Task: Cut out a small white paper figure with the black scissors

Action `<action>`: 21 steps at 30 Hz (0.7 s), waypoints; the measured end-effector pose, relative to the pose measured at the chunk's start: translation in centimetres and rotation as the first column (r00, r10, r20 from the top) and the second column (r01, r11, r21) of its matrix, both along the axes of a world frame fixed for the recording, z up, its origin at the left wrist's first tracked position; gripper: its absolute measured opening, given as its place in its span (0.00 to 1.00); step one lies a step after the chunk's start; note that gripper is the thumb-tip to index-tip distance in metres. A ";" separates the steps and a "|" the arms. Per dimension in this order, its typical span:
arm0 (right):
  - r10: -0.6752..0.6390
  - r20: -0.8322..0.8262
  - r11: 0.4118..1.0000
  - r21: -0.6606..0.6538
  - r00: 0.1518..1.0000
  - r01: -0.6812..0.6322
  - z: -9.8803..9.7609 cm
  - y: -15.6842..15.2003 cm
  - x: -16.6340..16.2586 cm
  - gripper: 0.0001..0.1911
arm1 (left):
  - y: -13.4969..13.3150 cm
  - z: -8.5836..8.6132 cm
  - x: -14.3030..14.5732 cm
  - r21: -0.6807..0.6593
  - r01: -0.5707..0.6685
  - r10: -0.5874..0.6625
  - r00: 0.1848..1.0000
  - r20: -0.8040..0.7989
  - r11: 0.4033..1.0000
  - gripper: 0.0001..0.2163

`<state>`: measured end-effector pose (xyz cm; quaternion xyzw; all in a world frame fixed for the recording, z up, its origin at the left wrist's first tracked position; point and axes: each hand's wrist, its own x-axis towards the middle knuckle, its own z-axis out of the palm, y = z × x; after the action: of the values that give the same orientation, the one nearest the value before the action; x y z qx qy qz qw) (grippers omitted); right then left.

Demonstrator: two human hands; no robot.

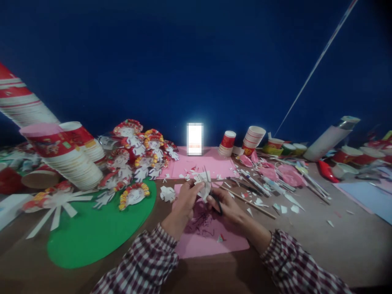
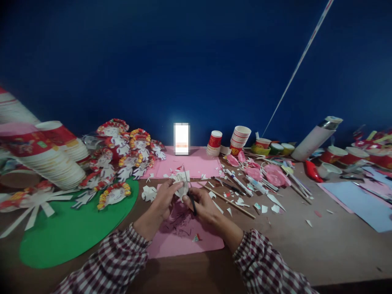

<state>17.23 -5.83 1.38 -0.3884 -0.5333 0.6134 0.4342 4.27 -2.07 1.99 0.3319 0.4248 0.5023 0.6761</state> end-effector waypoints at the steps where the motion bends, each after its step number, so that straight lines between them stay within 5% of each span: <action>1: -0.002 0.005 1.000 -0.001 1.000 0.002 0.0 0.0 0.0 0.19 | 0.0 0.0 0.0 -0.004 0.001 -0.001 1.000 0.004 1.000 0.12; 9: 0.009 0.051 1.000 0.000 0.999 -0.009 0.0 0.2 0.2 0.19 | 0.5 -1.0 -0.2 0.033 0.006 -0.005 1.000 -0.002 0.999 0.12; 21: 0.046 0.038 0.998 0.044 0.998 -0.048 -0.6 0.5 0.5 0.22 | -0.2 0.0 -0.1 -0.001 0.072 -0.072 0.997 0.009 0.997 0.13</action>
<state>17.75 -5.35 0.78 -0.3773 -0.5638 0.6040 0.4182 4.14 -2.22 2.02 0.3441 0.4097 0.4790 0.6959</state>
